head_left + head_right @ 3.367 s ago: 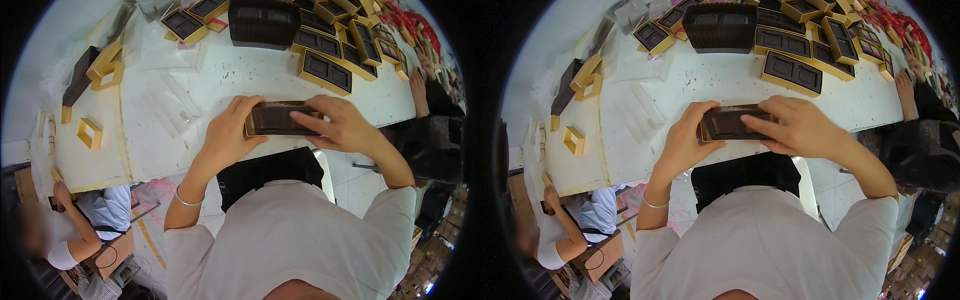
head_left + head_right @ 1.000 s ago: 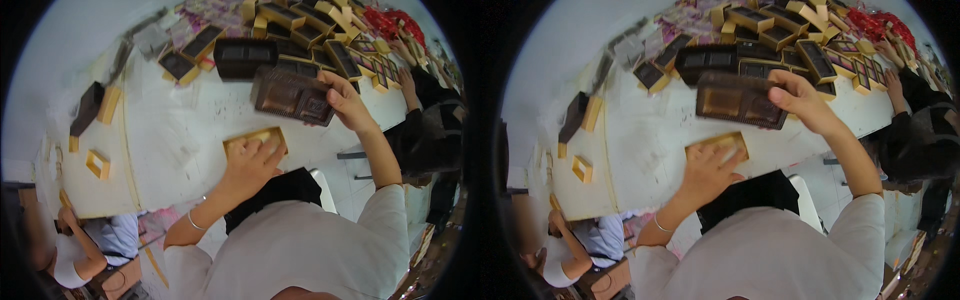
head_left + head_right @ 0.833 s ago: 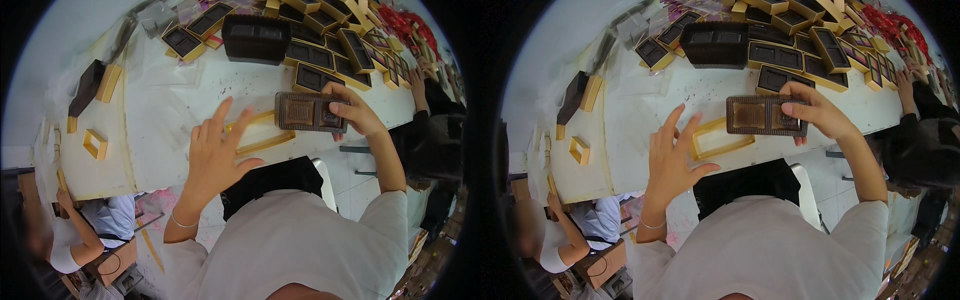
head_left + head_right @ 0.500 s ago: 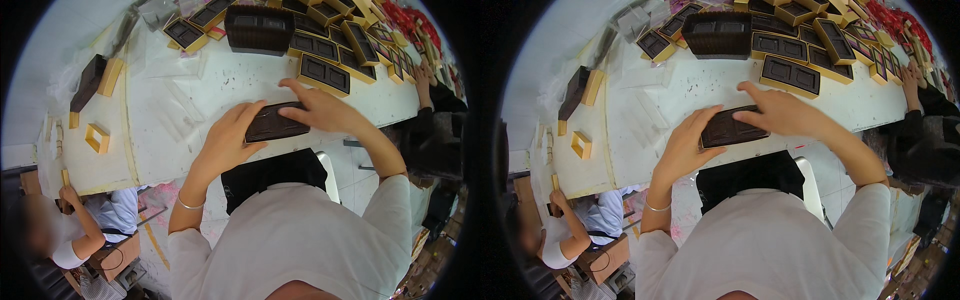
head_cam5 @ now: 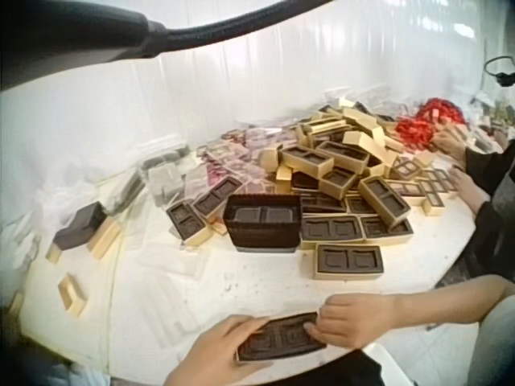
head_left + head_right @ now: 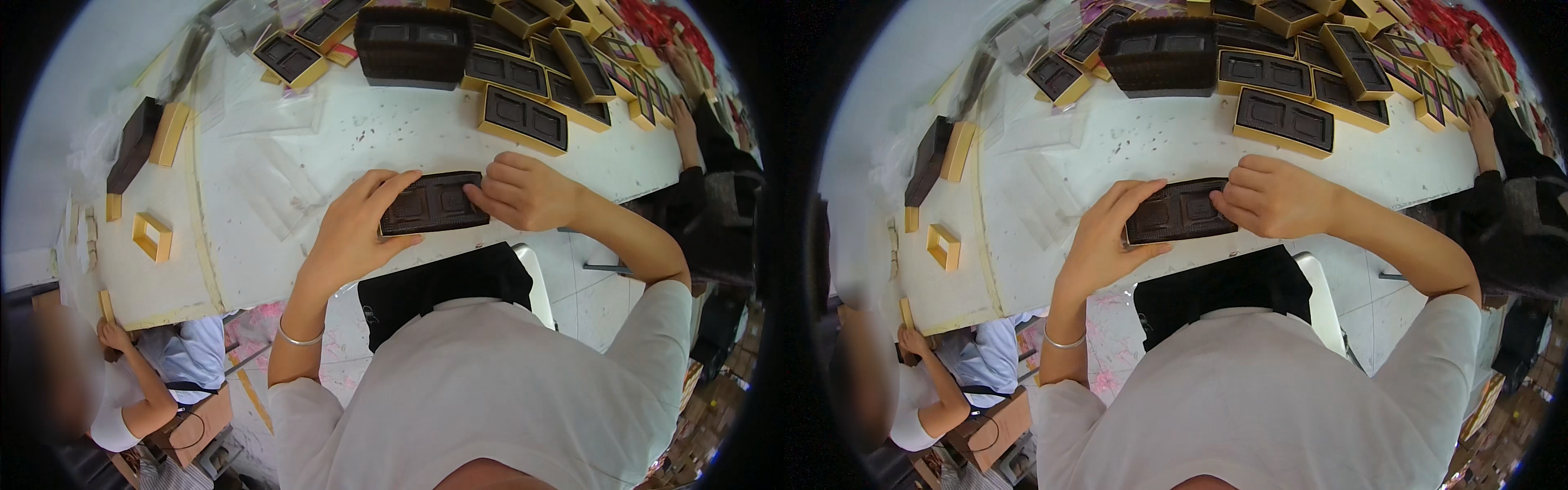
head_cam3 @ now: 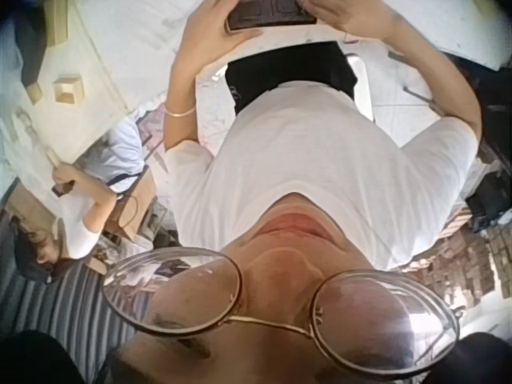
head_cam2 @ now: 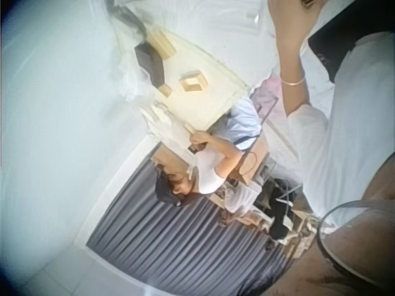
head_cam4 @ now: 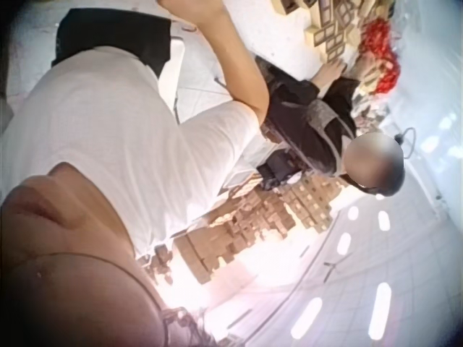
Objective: The person assembles cosmetic compacts by placing small pink and gold inserts into black plastic trays and then closing them with gold lids. The person handles the components one at a time on a white table.
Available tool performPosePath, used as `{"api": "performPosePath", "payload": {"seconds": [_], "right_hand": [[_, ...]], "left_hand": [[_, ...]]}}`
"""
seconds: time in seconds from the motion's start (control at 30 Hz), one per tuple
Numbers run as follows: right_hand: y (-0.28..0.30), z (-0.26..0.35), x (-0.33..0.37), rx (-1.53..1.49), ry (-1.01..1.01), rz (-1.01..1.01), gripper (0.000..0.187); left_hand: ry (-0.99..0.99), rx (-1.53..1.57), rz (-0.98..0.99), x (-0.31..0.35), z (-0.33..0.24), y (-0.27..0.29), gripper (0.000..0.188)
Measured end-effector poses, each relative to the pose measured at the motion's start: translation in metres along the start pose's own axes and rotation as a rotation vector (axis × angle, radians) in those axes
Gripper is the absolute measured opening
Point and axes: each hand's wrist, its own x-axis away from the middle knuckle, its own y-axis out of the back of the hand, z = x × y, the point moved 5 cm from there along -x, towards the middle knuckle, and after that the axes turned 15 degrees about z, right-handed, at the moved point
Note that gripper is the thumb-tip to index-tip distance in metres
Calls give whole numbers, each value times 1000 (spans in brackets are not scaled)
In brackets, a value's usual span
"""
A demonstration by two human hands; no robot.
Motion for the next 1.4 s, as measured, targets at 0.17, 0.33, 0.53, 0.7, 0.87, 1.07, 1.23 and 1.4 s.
{"api": "performPosePath", "payload": {"seconds": [0.17, 0.33, 0.53, 0.7, 0.87, 1.07, 1.23, 1.4], "right_hand": [[2, 15, -6, -155, -198, 149, 53], [-29, 27, 5, -382, -425, 67, 60], [5, -19, 41, -548, -403, -138, 48], [100, -102, 115, 392, -883, -235, 50], [80, -85, -12, -2, -683, -155, 50], [36, -107, -38, -261, -651, -153, 27], [51, -103, -42, -203, -578, -117, 19], [34, -110, -51, -89, -659, -65, 11]], "left_hand": [[-19, -9, -67, 9, 1, -3, 62], [-71, -72, -139, 9, 1, -8, 65], [-1, -128, -292, 44, -4, 40, 68], [289, -483, -780, 84, 93, 165, 51], [969, -732, -655, 120, 226, 237, 69], [756, -151, -770, 121, 229, 234, 61], [45, 1087, -303, 88, 114, 162, 62], [238, 1235, 264, 40, 25, 32, 58]]}}
